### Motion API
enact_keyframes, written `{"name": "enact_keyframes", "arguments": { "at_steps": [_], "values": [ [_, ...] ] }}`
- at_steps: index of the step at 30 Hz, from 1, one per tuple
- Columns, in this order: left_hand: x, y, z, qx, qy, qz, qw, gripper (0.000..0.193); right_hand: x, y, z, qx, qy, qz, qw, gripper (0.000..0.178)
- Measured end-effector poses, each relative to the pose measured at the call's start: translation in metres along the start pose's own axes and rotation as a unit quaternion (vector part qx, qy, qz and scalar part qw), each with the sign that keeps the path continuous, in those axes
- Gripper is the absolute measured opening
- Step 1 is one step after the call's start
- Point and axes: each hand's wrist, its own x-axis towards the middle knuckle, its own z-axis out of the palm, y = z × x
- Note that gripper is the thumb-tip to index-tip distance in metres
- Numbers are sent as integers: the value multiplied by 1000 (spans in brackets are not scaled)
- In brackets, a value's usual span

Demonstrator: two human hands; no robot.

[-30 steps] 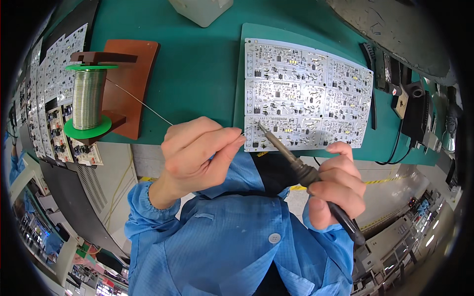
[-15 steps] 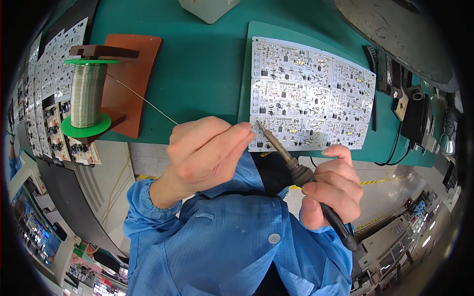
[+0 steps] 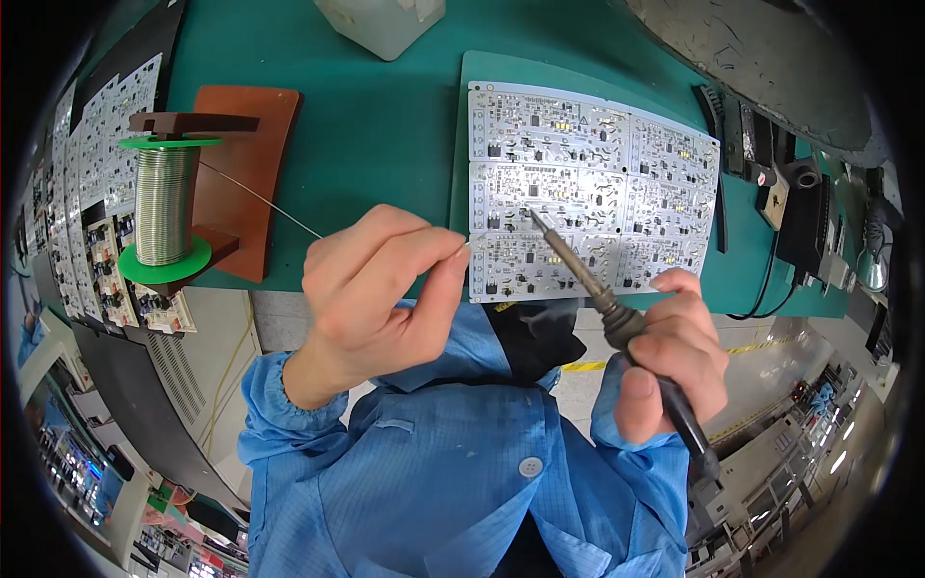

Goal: Soldering electronic components onto printed circuit boards at a manual assembly station.

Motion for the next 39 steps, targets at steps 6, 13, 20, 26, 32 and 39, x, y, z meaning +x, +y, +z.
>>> {"name": "enact_keyframes", "arguments": {
  "at_steps": [6, 13, 20, 26, 32, 39],
  "values": [
    [8, -15, 9, 7, 39, 69, 997, 19, 0, 12, -13, -45, 51, -15, 998, 23],
    [7, -11, 6, -2, 33, 15, 999, 16, -45, 68, -68, -146, 245, 34, 958, 41],
    [5, -10, 6, -8, 28, -24, 999, 12, -30, 95, -80, -248, 178, 184, 935, 38],
    [-1, -9, 10, -63, 20, -90, 994, 8, -28, 88, -69, -189, 210, 197, 939, 39],
    [-2, -2, 12, -65, 0, -79, 995, 7, -44, 66, -39, -161, 153, 139, 965, 50],
    [-5, -7, 1, -55, 53, -127, 989, 5, -48, 54, -36, -135, 117, 107, 978, 52]
  ]
}}
